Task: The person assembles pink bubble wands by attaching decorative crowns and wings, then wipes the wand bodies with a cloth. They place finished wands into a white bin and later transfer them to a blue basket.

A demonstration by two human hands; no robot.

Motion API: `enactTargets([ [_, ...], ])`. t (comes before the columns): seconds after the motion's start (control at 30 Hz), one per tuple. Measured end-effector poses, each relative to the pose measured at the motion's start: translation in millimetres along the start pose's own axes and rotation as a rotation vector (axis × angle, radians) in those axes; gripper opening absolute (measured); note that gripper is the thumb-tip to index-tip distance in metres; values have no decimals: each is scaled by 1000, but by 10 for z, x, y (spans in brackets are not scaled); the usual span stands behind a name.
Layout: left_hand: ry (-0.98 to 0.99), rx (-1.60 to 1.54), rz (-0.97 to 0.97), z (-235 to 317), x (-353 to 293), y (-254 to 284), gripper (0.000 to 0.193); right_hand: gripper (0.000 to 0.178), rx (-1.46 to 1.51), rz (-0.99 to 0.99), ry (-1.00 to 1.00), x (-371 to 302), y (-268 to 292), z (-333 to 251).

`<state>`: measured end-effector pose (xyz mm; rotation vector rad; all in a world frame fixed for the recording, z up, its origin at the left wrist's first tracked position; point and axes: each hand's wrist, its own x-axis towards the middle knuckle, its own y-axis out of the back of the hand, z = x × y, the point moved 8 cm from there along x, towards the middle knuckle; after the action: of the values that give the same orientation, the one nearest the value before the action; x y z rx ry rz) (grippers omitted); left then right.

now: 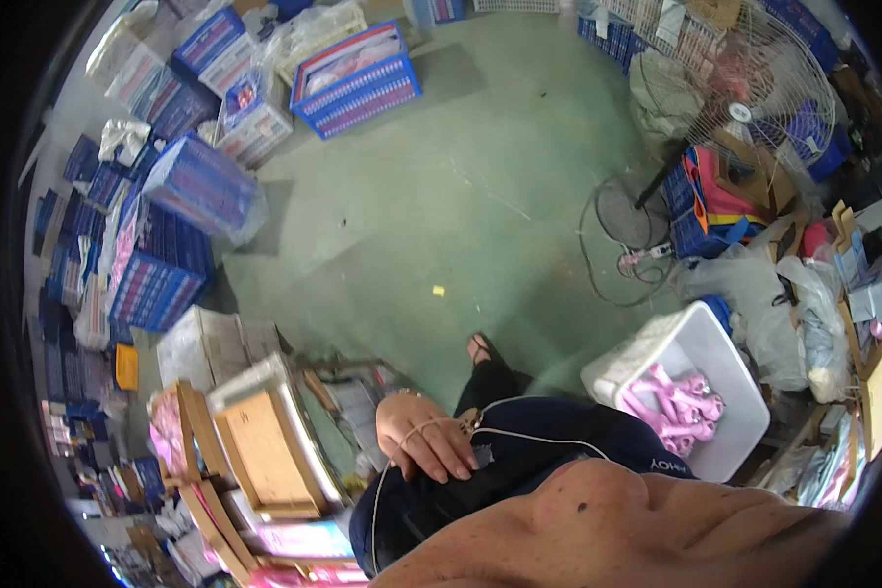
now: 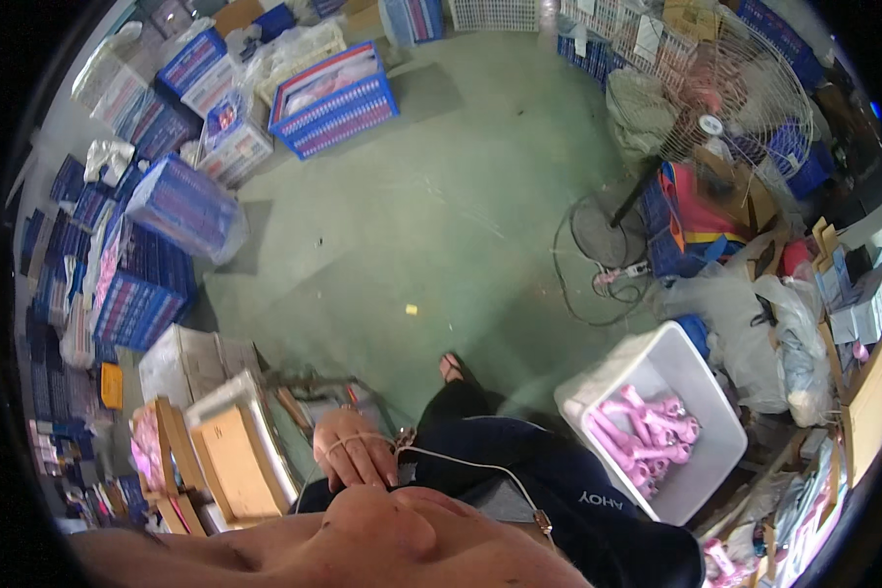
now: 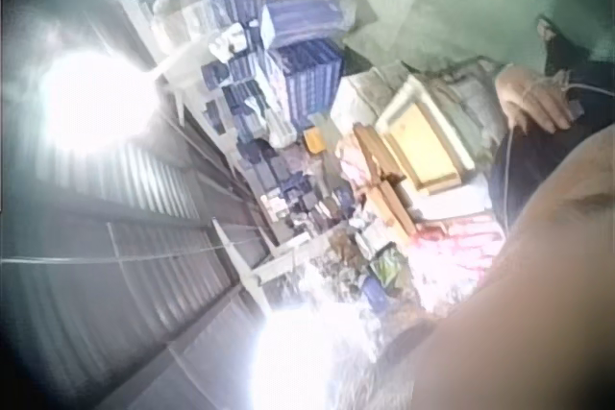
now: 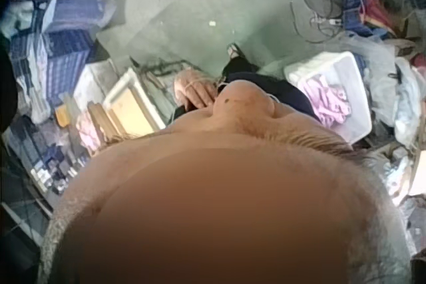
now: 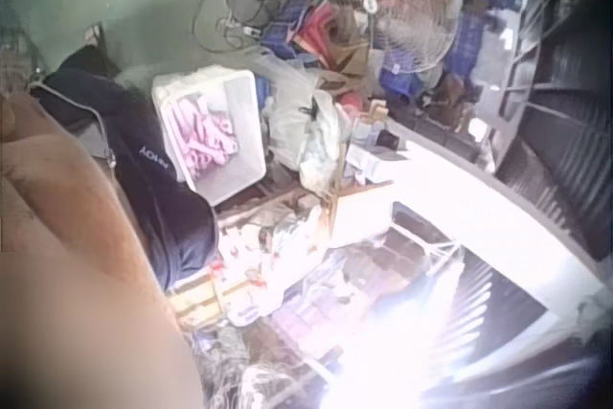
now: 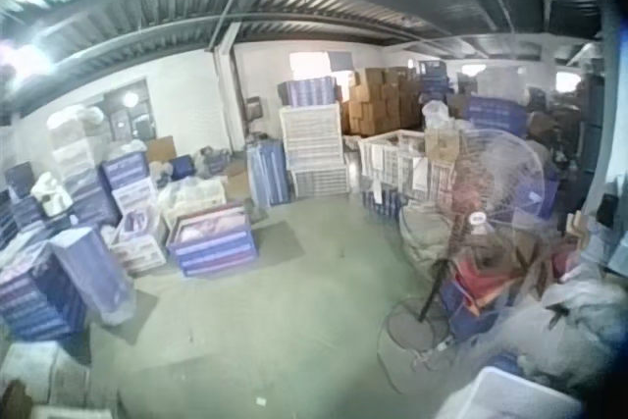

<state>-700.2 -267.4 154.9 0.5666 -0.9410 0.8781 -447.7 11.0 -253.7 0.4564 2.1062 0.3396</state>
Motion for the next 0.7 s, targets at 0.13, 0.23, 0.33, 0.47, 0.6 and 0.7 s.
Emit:
enactTargets([
  [0.13, -84, -35, 136, 616, -433, 637, 36, 28, -25, 41, -66, 322, -186, -474],
  [0.23, -174, -125, 98, 1007, -609, 1083, 38, 28, -17, 73, -123, 464, -271, -716],
  [0.33, -220, -179, 334, 1115, -746, 1577, 38, 28, 21, 102, -185, 585, -355, -883],
  [0.47, -150, -174, 467, 1063, -1005, 2330, 39, 29, 68, 115, -284, 817, -471, -994],
  [0.6, -141, -183, 558, 997, -1288, 3259, 39, 30, 82, 73, -376, 1274, -474, -1127],
  [0.7, -123, -166, 648, 691, -1420, 4139, 39, 30, 65, 22, -422, 1863, -257, -1393],
])
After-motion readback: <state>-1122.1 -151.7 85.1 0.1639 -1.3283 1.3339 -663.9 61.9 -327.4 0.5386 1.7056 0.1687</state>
